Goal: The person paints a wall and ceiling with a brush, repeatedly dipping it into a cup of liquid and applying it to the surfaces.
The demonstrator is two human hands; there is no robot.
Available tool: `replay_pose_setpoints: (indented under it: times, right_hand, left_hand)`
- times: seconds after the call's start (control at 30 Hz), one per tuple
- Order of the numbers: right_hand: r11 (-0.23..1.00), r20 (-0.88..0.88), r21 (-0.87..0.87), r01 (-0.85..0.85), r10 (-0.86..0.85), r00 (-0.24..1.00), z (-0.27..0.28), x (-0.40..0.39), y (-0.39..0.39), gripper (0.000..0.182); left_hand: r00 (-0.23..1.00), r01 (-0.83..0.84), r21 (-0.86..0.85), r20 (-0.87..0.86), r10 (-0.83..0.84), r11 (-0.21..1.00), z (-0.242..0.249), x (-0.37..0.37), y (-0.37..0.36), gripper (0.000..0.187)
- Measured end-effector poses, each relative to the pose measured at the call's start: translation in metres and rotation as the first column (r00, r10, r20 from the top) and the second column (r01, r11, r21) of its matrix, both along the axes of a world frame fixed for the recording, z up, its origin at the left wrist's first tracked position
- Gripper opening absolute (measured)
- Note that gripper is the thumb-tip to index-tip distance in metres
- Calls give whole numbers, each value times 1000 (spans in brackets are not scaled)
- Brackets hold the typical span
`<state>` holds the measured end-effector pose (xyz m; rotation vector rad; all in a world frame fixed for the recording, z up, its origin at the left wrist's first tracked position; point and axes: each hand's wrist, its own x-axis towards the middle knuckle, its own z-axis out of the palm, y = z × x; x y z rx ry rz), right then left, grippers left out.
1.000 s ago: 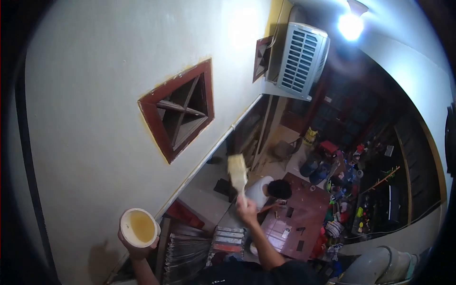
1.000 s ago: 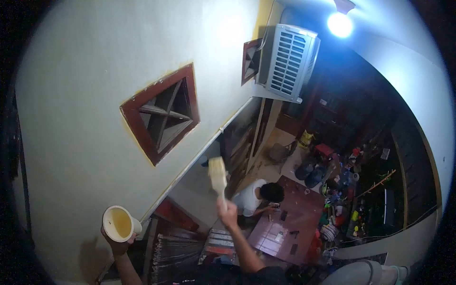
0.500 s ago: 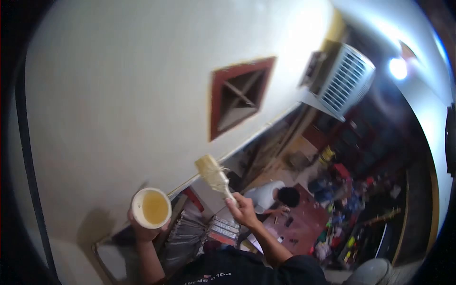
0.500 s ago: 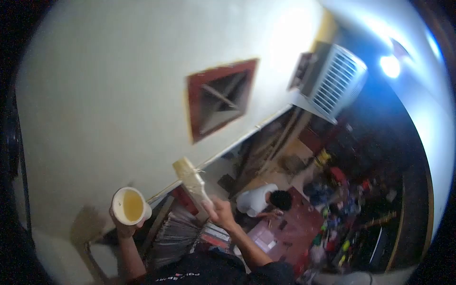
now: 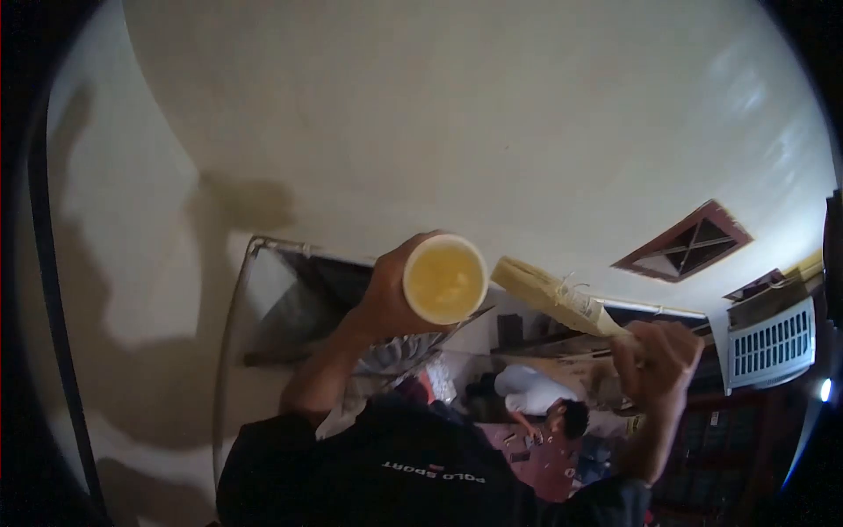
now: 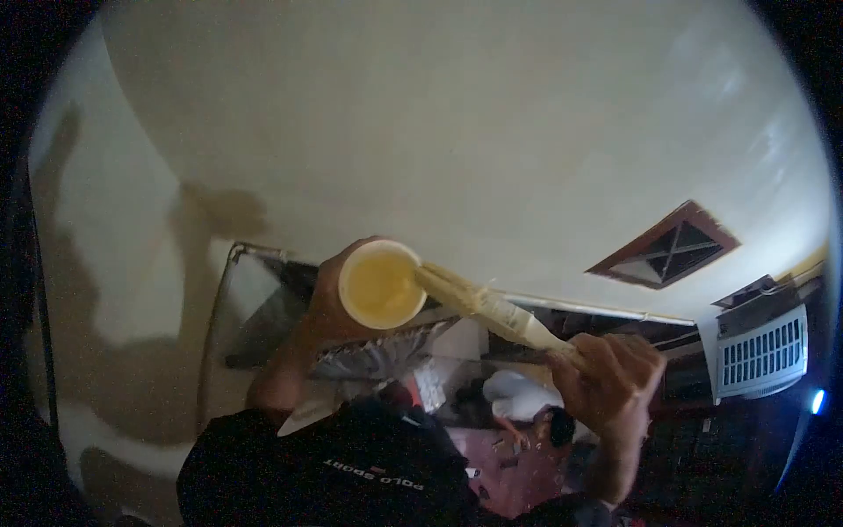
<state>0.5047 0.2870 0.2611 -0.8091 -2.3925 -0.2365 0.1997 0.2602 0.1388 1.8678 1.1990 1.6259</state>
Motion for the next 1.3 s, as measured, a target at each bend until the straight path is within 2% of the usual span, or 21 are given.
replay_pose_setpoints:
  times: [0.13, 0.23, 0.3, 0.5, 0.57, 0.7, 0.9, 0.97, 1.03, 1.1, 1.13, 1.2, 1.27, 1.3]
  right_hand:
    - [1000, 251, -16, -21, 25, 968, 35, -38, -25, 21]
    - [999, 336, -19, -26, 31, 941, 39, -60, -36, 23]
    - [999, 475, -21, -50, 54, 878, 40, -71, -41, 24]
    - [997, 646, -17, -81, 73, 759, 28, -91, -40, 32]
    - [990, 730, -36, -136, 119, 673, 28, -96, -36, 35]
    - [983, 695, -115, -145, 184, 695, 23, -97, -30, 36]
    - [972, 737, -28, -233, 177, 653, 22, -95, -27, 35]
    - [975, 760, -138, -173, 216, 613, 24, -96, -26, 34]
    - [973, 763, -156, -172, 229, 604, 22, -94, -23, 34]
    - [971, 768, -172, -168, 239, 595, 20, -92, -22, 33]
    - [972, 754, -139, -191, 229, 615, 19, -89, -21, 33]
    - [977, 748, -87, -197, 195, 635, 18, -81, -20, 32]
    - [973, 533, -127, -192, 230, 814, 16, -62, -19, 32]
    - [969, 475, 48, -243, 191, 859, 10, -50, -19, 31]
  left_hand:
    - [993, 95, -13, 68, -94, 995, -10, -3, -13, 83]
    - [987, 148, -11, 58, -147, 989, -10, 0, -20, 85]
    - [990, 139, -11, -37, -139, 990, -8, 3, -24, 84]
    - [972, 102, 104, -223, -77, 989, -15, 19, -25, 82]
    - [977, 106, 119, -197, -81, 987, -19, 22, -26, 80]
    - [980, 45, 96, -196, -25, 994, -17, 30, -29, 73]
    - [971, 83, 137, -234, -49, 987, -19, 32, -24, 74]
    - [967, 93, 126, -248, -59, 988, -17, 34, -23, 73]
    - [962, 105, 112, -262, -72, 988, -15, 36, -22, 72]
    - [925, 92, 102, -377, -47, 991, -13, 38, -20, 70]
    - [925, 95, 105, -377, -49, 990, -17, 40, -21, 70]
    - [985, 60, 42, -162, -52, 997, -27, 42, -21, 73]
    - [983, 71, 240, -181, -28, 968, -16, 34, -16, 75]
    - [985, 118, 313, -154, -72, 942, -16, 34, -16, 75]
